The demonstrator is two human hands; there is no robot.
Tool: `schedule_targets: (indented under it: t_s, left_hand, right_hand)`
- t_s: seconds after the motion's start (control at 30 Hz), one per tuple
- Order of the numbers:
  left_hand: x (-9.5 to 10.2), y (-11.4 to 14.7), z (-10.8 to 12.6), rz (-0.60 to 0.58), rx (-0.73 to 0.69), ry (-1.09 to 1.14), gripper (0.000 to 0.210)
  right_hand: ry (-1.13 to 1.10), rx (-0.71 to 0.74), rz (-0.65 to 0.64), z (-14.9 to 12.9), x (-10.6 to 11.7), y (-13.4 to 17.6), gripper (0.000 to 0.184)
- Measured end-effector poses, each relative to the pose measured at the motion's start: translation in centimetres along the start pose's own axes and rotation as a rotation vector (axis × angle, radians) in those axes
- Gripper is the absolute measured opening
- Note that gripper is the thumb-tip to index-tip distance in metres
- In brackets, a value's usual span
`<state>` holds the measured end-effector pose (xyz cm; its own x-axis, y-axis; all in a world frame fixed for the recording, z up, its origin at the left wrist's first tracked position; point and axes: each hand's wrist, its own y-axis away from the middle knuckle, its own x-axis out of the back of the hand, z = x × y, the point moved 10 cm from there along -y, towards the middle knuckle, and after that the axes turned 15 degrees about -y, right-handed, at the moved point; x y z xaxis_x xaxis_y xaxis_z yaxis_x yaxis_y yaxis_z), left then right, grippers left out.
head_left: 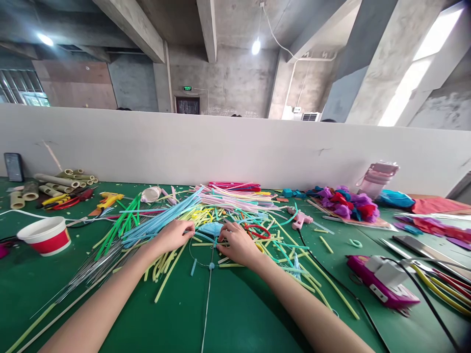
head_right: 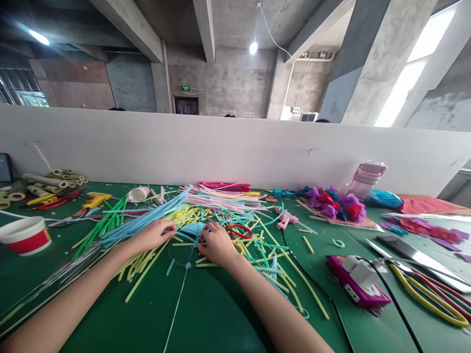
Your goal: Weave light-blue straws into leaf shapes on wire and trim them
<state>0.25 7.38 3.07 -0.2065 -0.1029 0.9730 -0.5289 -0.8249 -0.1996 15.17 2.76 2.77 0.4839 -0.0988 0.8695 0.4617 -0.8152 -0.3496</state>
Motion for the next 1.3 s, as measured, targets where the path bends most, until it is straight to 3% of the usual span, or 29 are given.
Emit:
schedule_targets:
  t_s: [0.17,0.3,0.53,0.8,0.93,1.1,1.3]
  left_hand:
    - [-0.5,-0.1,0.1,0.026,-0.026,-0.005,0.015]
    - [-0.5,-0.3,-0.4,0.050,-0.017,0.007,0.012]
    - [0.2,-0.1,0.3,0.083,-0.052,-0.024,0.021]
    - [-0.1,0.1,0.6,0.071,-0.071,-0.092,0.025]
    - [0.1,0.0,0.8,0.071,-0.069,-0.110,0.026]
    - [0.6,0.1,0.7,0.124,-0.071,-0.118,0.025]
    - [0.3,0.1,0.3,0.148,-0.091,-0.112,0.025]
  right_hand:
    - [0.107,0.025,-0.024,-0.7,-0.4,-0.4,0.011]
    - [0.084,0.022,0.027,-0.4,0.4,-0.4,0.013]
    - [-0.228,-0.107,0.090,4.4,1.6,-0.1,0.009]
    - [-0.257,-0.227,0.169,7.5,2.8,0.0,0.010]
    - [-0.232,-0.274,0.221,8.0,3.9,0.2,0.008]
    - [-0.288,-0.327,0.167,8.2,3.7,0.4,0.011]
    - [-0.318,-0.275,0.106,7.0,3.1,0.4,0.010]
